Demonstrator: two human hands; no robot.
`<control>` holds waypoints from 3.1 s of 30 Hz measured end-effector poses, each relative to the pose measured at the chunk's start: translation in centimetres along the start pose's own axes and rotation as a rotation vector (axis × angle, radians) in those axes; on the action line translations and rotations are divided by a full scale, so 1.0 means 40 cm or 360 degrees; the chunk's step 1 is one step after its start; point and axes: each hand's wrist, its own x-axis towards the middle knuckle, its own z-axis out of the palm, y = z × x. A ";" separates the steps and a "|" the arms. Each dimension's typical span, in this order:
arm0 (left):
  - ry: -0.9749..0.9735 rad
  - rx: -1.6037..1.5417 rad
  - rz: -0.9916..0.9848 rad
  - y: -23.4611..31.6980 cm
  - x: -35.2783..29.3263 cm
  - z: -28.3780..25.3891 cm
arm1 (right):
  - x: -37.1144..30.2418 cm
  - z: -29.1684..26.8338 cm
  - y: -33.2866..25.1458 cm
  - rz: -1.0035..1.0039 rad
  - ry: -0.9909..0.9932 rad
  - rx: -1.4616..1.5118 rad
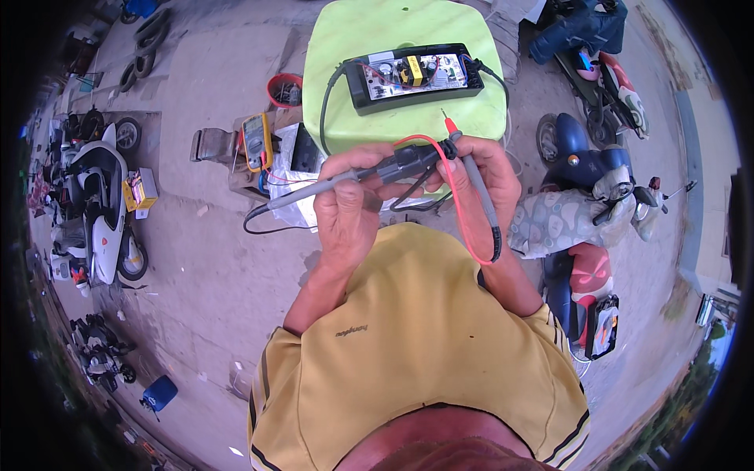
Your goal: The person uses a multimeter to test an electronic device placed on a green stool. They connect the multimeter probes to various points on the device and observe the readings on the multimeter display.
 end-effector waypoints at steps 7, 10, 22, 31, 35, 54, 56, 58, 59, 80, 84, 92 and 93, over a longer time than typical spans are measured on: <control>0.0030 0.0037 -0.0065 0.021 0.008 0.031 | 0.008 -0.024 0.054 -0.0319 0.0022 -0.0420; -0.0077 -0.0155 -0.0196 0.042 0.015 0.029 | 0.016 -0.030 0.060 -0.0433 0.0015 -0.0588; 0.0105 0.0081 -0.0020 0.011 0.020 0.001 | 0.064 -0.065 0.010 -0.0626 -0.0170 -0.0915; -0.0075 0.0275 0.0072 0.014 0.032 -0.007 | 0.194 -0.149 0.035 -0.0676 0.0186 -0.1233; -0.0144 0.0283 0.0129 0.017 0.046 0.006 | 0.247 -0.146 0.060 -0.0719 0.0164 -0.1285; -0.0169 0.0302 -0.0003 -0.002 0.077 0.006 | 0.256 -0.132 0.047 -0.0768 -0.0034 -0.1489; -0.0161 0.0305 -0.0027 -0.001 0.076 0.005 | 0.250 -0.144 0.061 -0.0712 -0.0002 -0.1426; -0.0167 0.0309 -0.0032 -0.001 0.078 0.001 | 0.249 -0.145 0.065 -0.0718 0.0008 -0.1413; -0.0171 0.0311 -0.0035 -0.002 0.079 0.000 | 0.251 -0.139 0.060 -0.0753 0.0001 -0.1432; -0.0156 0.0196 -0.0017 -0.010 0.093 0.004 | 0.271 -0.104 0.026 -0.0735 -0.0044 -0.1725; -0.0161 0.0206 -0.0040 -0.006 0.093 0.000 | 0.276 -0.097 0.031 -0.0563 0.0078 -0.1482; -0.0164 0.0346 -0.0138 0.014 0.096 0.006 | 0.264 -0.160 0.044 -0.0417 0.0090 -0.1427; -0.0197 0.0330 -0.0192 0.018 0.101 0.010 | 0.255 -0.182 0.047 -0.0379 0.0093 -0.1369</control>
